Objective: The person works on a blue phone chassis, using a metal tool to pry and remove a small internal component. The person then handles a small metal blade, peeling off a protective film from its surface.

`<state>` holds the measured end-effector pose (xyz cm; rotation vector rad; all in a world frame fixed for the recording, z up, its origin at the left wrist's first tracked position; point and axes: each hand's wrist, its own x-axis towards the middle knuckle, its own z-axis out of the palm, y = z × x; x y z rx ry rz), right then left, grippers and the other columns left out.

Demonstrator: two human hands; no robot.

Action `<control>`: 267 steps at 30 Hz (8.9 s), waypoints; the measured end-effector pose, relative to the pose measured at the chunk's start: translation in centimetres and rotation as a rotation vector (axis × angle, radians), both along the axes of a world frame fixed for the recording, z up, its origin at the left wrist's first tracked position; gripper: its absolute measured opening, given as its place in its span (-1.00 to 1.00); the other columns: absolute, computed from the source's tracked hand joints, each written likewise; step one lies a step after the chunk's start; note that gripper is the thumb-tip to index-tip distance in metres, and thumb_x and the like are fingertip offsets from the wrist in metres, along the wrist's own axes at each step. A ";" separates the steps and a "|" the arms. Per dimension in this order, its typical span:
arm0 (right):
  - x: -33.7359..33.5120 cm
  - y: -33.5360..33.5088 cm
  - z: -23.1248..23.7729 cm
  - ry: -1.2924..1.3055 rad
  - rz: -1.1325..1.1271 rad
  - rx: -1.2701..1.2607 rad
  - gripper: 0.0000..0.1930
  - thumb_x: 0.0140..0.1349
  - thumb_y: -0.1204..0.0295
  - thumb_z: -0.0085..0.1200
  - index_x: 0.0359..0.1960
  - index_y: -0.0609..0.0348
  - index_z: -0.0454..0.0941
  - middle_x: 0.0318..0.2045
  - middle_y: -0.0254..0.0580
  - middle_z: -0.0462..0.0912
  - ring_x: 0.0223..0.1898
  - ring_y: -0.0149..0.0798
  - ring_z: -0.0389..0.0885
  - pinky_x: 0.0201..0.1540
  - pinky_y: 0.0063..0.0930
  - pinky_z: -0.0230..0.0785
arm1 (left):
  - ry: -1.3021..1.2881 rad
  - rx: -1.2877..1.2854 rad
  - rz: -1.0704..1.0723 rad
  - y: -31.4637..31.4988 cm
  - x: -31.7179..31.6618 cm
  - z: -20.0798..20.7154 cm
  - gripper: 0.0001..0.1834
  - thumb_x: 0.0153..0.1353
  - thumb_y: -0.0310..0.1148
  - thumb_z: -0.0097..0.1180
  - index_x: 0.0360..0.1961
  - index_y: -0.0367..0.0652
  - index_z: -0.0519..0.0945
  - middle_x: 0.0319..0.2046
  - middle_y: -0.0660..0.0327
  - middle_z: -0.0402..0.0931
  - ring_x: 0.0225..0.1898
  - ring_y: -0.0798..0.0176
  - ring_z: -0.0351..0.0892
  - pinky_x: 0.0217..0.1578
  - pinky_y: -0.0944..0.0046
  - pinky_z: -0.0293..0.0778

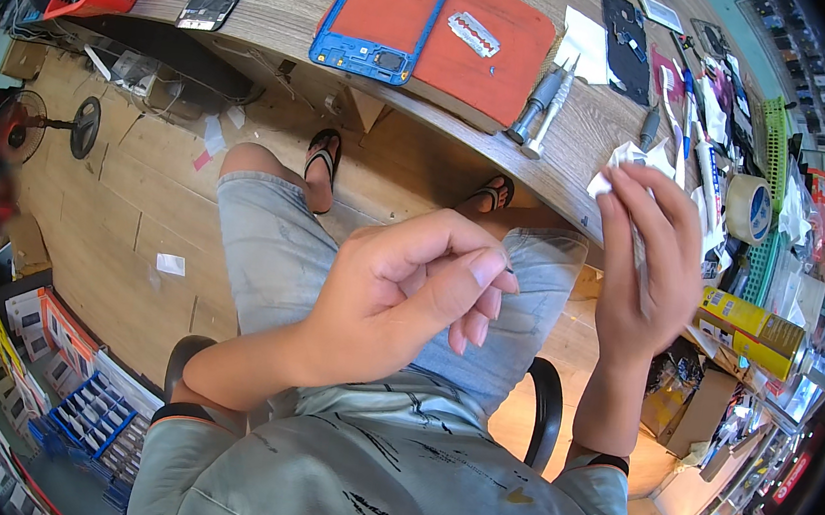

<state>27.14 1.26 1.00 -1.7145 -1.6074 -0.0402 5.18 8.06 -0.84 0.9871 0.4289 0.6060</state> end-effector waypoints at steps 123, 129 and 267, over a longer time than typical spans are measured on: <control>-9.8 -8.2 2.8 1.581 0.248 -0.325 -0.81 0.23 0.77 0.24 -0.15 0.41 0.57 -0.31 0.18 0.76 -0.38 -0.19 0.78 -0.34 -0.42 0.69 | 0.069 0.338 0.267 -7.2 -7.4 1.7 -0.77 0.49 -0.53 -0.06 -0.05 -0.53 0.56 -0.33 -0.02 0.60 -0.41 0.20 0.68 -0.40 0.28 0.62; -10.4 -8.7 3.0 1.612 0.227 -0.337 -0.87 0.31 0.72 0.18 -0.13 0.46 0.59 -0.31 0.18 0.76 -0.37 -0.17 0.79 -0.29 -0.37 0.71 | 0.074 0.351 0.265 -7.2 -7.4 1.4 -0.78 0.47 -0.54 0.00 -0.07 -0.52 0.60 -0.31 -0.01 0.63 -0.40 0.25 0.67 -0.38 0.31 0.61; -13.1 -8.9 1.2 1.438 0.199 -0.139 -0.82 0.46 0.69 -0.03 0.05 0.41 0.39 -0.33 0.17 0.70 -0.38 -0.13 0.74 -0.28 -0.26 0.69 | 0.185 0.413 0.425 -7.9 -5.8 0.7 -0.94 0.25 -0.59 0.26 -0.26 -0.36 0.66 -0.47 0.16 0.62 -0.54 0.42 0.59 -0.51 0.41 0.50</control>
